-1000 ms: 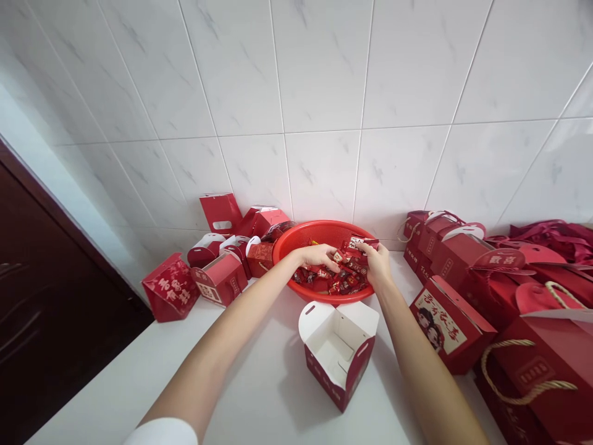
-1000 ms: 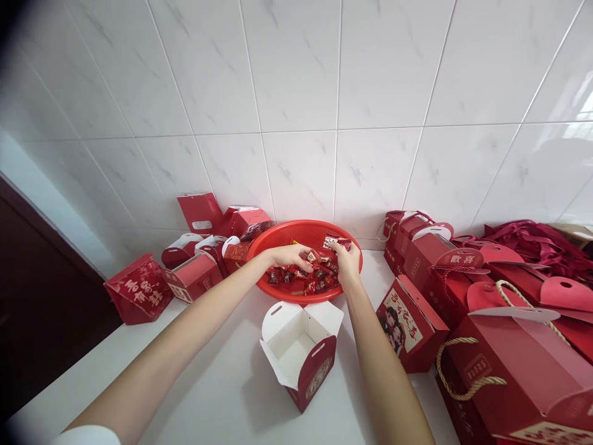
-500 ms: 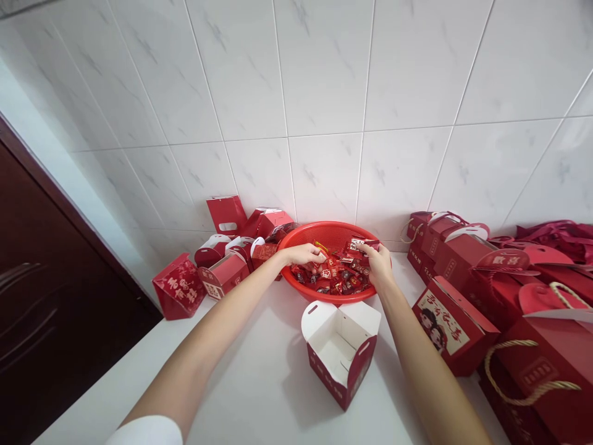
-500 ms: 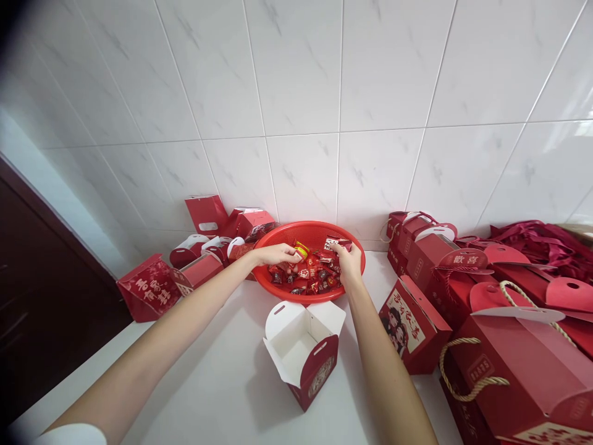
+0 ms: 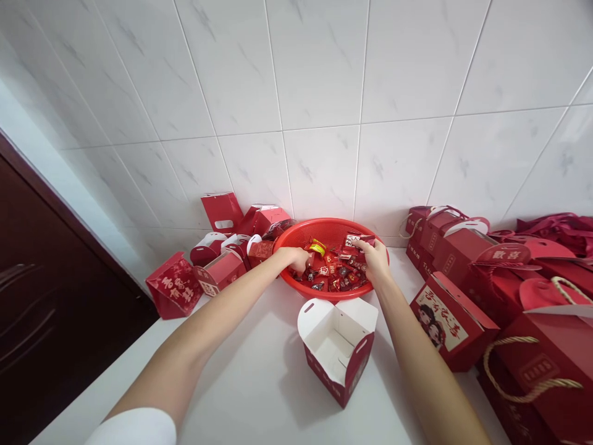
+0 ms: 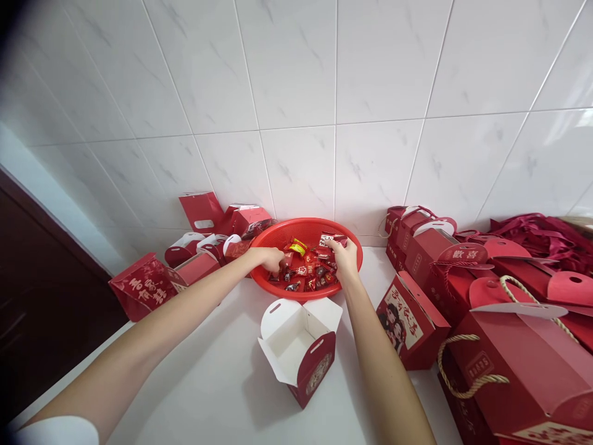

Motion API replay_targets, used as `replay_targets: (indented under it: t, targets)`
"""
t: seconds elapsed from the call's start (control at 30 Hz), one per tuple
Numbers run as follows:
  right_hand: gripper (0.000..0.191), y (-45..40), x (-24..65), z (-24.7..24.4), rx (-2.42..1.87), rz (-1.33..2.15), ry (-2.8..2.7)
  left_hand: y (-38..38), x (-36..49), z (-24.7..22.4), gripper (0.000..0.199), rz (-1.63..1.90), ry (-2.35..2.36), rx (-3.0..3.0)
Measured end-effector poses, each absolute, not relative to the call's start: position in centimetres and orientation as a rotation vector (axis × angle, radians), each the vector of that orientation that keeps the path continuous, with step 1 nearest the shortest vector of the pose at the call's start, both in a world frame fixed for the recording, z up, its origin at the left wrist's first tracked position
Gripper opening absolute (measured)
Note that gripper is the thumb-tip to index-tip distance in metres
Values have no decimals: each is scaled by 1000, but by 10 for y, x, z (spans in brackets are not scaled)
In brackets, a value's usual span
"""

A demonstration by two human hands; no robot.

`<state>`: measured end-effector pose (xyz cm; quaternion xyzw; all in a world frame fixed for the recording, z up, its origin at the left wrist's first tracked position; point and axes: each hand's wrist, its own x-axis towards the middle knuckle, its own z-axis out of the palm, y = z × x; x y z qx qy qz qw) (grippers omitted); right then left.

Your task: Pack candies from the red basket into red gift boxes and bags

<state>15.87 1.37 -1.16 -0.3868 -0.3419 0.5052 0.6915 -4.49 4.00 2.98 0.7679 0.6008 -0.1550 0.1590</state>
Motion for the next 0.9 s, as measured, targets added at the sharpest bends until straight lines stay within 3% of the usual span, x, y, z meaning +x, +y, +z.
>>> replay_targets:
  t: [0.23,0.47,0.73,0.9]
  targets:
    - [28,16,160,-13,-872,1124,-720,30,-12,29,33,-322,1684,2345]
    - [28,19,163,-12,-914,1023,-634,23,51,19,37,-261,1040,2596]
    - [25,16,160,-10,-834,1036,-577,49,59,-1,81,-451,1403,2601]
    - [26,16,159,-8,-854,1024,-582,54,61,-4,75,-429,1343,2524]
